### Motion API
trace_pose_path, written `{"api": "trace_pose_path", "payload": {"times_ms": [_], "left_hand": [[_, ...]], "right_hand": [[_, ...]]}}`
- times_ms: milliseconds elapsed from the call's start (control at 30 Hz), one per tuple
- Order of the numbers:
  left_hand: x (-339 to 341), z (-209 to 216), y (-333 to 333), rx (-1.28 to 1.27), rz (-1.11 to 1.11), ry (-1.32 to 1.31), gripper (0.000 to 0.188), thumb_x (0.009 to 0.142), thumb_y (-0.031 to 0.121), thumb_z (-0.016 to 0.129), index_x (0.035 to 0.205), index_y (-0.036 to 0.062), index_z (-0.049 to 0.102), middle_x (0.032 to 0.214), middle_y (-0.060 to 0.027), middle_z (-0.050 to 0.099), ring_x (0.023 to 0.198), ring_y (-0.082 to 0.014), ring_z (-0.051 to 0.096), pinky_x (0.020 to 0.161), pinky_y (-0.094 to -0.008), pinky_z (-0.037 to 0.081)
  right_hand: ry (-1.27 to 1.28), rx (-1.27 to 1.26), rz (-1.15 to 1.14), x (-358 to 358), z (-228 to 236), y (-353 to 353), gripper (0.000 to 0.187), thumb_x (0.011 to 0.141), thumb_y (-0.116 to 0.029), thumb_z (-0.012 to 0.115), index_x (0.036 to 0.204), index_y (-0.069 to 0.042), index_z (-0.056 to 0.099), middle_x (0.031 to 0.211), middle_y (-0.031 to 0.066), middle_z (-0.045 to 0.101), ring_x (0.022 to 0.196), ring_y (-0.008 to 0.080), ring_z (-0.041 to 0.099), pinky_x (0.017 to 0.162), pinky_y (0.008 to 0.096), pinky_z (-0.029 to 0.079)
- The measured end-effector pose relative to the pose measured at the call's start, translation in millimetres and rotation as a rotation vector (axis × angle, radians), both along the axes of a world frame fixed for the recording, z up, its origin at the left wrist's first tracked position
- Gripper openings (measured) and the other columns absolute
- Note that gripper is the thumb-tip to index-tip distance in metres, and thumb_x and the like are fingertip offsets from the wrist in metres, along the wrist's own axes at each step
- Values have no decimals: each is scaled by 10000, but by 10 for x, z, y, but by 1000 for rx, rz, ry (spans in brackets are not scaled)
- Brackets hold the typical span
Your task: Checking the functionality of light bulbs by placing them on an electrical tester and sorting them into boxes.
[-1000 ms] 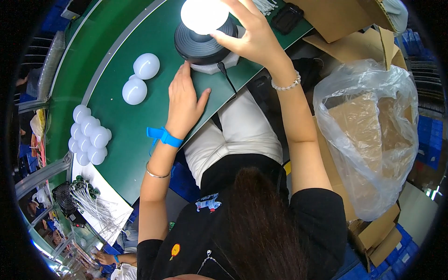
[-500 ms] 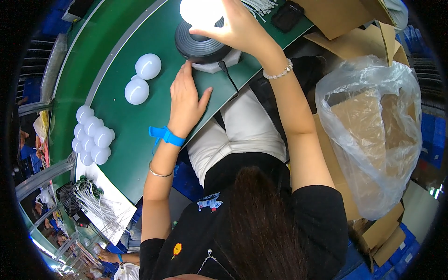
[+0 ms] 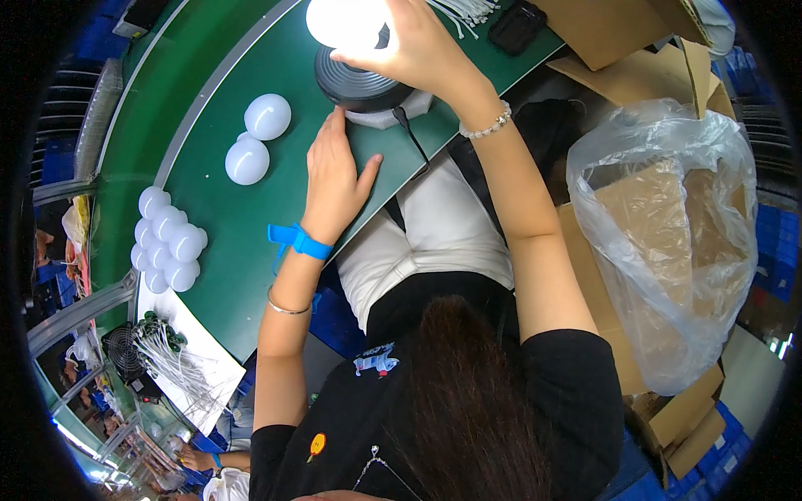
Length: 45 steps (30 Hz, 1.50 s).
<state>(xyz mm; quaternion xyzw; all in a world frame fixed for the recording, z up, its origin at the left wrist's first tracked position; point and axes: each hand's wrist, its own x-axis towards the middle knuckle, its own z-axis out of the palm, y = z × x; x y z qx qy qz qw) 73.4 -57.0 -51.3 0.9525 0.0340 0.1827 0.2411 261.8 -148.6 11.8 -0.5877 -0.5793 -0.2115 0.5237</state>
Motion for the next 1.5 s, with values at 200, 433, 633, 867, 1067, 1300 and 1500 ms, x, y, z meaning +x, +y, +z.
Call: {"api": "trace_pose_path", "payload": {"times_ms": [200,433,633,867,1067,1300,1500], "left_hand": [[-17,17,1,22,5,-17,827,755,150,702,1382,-85,216,1330,-261,384,1241,-399,383,1006,-465,319],[6,27,-7,20,-2,-17,824,752,138,702,1380,-86,218,1335,-254,381,1240,-398,387,1007,-464,321],[-15,21,6,14,5,-17,821,749,132,701,1378,-88,221,1335,-255,381,1240,-401,387,1004,-464,322],[-14,14,6,13,4,-17,812,755,144,697,1375,-91,229,1321,-266,387,1239,-405,384,1001,-462,322],[-22,13,19,19,11,-13,808,758,147,695,1374,-91,228,1313,-270,393,1236,-404,384,1000,-460,323],[-11,19,8,16,10,-16,809,757,148,697,1372,-92,230,1317,-264,390,1237,-402,385,999,-457,324],[6,22,-1,5,-1,-15,815,755,151,700,1372,-92,226,1309,-259,397,1234,-400,388,995,-455,326]], "right_hand": [[446,-117,11,-84,-8,-43,458,726,-171,780,1095,11,576,1015,133,610,935,232,580,853,343,458],[319,21,30,-64,-82,-89,529,704,-162,799,1135,19,549,1089,148,591,1006,235,564,889,347,444],[282,-18,-146,-338,234,-152,583,700,-168,801,1176,19,519,1105,148,586,1023,250,560,918,358,431],[271,-14,-78,-238,73,-33,474,688,-165,815,1072,-2,590,991,113,631,905,248,608,824,342,488],[-225,206,-285,-35,-148,220,362,700,-201,807,958,-10,640,894,119,649,819,290,625,762,363,507],[-255,335,-205,14,-212,193,285,740,-132,743,957,14,630,893,135,647,823,300,626,763,387,497],[-402,485,-170,244,-396,244,205,801,-50,619,979,49,602,943,177,631,861,323,608,797,399,478]]}}
